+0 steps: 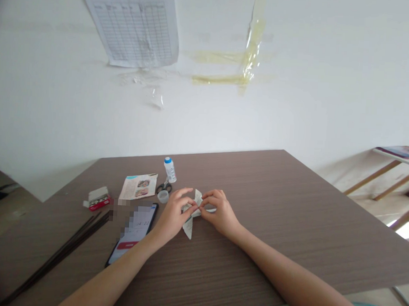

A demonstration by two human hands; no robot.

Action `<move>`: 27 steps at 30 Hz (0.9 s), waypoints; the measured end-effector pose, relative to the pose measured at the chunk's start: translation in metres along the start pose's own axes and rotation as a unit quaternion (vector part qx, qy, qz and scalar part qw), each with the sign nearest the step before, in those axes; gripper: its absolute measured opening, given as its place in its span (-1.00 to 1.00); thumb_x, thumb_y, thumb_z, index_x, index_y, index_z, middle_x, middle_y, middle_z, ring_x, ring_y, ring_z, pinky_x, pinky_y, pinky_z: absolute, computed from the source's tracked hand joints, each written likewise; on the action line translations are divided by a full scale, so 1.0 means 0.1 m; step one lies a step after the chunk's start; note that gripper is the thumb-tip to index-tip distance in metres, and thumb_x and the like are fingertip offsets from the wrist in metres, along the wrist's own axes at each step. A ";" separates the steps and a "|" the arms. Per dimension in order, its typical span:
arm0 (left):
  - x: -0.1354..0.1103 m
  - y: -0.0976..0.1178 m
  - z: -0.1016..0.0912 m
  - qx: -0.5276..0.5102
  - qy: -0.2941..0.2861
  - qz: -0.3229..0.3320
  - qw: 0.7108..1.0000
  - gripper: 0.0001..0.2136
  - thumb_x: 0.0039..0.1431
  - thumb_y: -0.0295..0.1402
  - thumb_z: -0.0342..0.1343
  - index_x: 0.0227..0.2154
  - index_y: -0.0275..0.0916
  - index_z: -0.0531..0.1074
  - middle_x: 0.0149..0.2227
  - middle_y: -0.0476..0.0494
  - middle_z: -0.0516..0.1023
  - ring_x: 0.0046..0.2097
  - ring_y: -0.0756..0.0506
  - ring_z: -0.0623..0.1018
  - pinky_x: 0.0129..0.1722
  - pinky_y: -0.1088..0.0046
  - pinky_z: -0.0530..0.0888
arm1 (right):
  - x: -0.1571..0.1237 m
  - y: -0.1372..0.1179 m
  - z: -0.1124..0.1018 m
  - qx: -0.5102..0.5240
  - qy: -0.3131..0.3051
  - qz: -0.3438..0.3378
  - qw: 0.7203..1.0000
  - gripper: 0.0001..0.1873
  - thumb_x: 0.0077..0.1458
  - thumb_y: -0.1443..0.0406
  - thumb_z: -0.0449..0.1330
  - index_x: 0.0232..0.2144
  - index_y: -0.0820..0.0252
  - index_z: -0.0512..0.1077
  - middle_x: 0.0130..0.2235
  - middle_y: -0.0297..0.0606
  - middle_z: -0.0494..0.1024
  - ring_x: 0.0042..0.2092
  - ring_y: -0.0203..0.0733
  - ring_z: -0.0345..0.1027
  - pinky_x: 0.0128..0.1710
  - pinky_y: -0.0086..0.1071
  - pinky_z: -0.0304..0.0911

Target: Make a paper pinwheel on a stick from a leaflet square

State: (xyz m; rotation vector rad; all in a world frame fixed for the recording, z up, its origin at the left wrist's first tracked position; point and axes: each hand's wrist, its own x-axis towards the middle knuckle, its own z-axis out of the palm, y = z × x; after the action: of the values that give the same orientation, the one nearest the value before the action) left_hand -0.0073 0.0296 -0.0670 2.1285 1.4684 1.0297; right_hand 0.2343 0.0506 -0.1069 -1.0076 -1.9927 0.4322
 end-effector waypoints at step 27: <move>0.01 -0.08 0.00 -0.081 -0.051 -0.118 0.988 -0.86 0.47 -0.25 0.59 -0.26 -0.11 0.92 0.51 -0.40 0.82 0.54 -0.51 0.74 0.69 -0.26 0.56 | -0.04 0.01 -0.03 -0.158 0.098 -0.240 0.953 -0.71 0.45 0.47 0.55 -0.02 -0.09 0.76 0.17 -0.18 0.84 0.15 0.15 0.70 0.41 0.16 0.52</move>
State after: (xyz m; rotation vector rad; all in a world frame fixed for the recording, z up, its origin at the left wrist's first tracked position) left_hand -0.0128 0.0341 -0.0719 1.8170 1.4900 0.9063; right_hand 0.2386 0.0484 -0.1080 -0.6785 -2.0716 -0.2506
